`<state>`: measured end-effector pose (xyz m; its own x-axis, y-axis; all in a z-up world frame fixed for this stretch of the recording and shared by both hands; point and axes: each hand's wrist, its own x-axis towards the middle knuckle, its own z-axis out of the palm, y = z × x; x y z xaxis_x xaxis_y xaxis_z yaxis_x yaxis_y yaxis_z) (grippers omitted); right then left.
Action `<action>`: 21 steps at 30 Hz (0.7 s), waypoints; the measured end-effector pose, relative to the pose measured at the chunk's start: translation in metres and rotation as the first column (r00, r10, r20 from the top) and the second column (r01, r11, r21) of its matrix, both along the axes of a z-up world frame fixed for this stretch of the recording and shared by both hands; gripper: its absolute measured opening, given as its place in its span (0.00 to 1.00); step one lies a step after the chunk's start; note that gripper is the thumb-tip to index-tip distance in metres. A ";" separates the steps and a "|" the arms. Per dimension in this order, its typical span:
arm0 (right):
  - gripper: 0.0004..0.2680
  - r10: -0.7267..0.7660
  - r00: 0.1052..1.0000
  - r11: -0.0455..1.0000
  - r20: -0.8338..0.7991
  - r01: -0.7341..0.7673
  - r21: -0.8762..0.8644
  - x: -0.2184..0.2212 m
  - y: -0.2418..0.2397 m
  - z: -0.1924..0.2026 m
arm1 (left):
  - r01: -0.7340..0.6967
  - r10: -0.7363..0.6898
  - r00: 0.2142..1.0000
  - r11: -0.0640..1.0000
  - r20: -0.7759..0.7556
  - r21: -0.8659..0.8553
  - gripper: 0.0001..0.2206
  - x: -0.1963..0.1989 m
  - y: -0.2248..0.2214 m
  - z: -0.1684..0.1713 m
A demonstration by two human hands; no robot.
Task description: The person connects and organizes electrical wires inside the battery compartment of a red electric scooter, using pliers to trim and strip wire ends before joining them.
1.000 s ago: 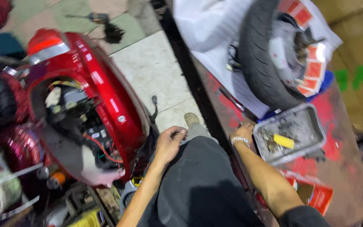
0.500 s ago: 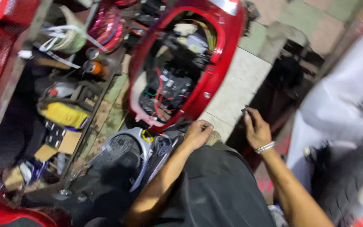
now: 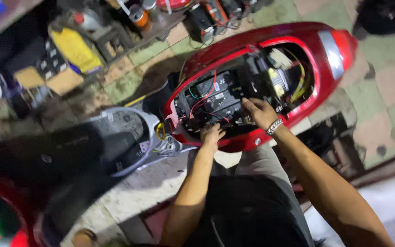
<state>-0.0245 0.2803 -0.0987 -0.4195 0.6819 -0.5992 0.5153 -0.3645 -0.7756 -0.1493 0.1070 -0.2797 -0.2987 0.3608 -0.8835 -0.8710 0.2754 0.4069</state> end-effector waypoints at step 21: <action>0.20 0.551 0.829 0.829 0.100 -0.530 -0.179 -0.056 -0.026 -0.310 | 0.185 -0.747 0.496 0.589 -0.443 -0.787 0.11 -0.016 0.030 0.065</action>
<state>-0.0802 0.2543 -0.4088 -0.6000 0.2776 -0.7503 0.7608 -0.0920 -0.6424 -0.1650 0.1368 -0.2145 -0.8308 0.1637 -0.5319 -0.0353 0.9383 0.3440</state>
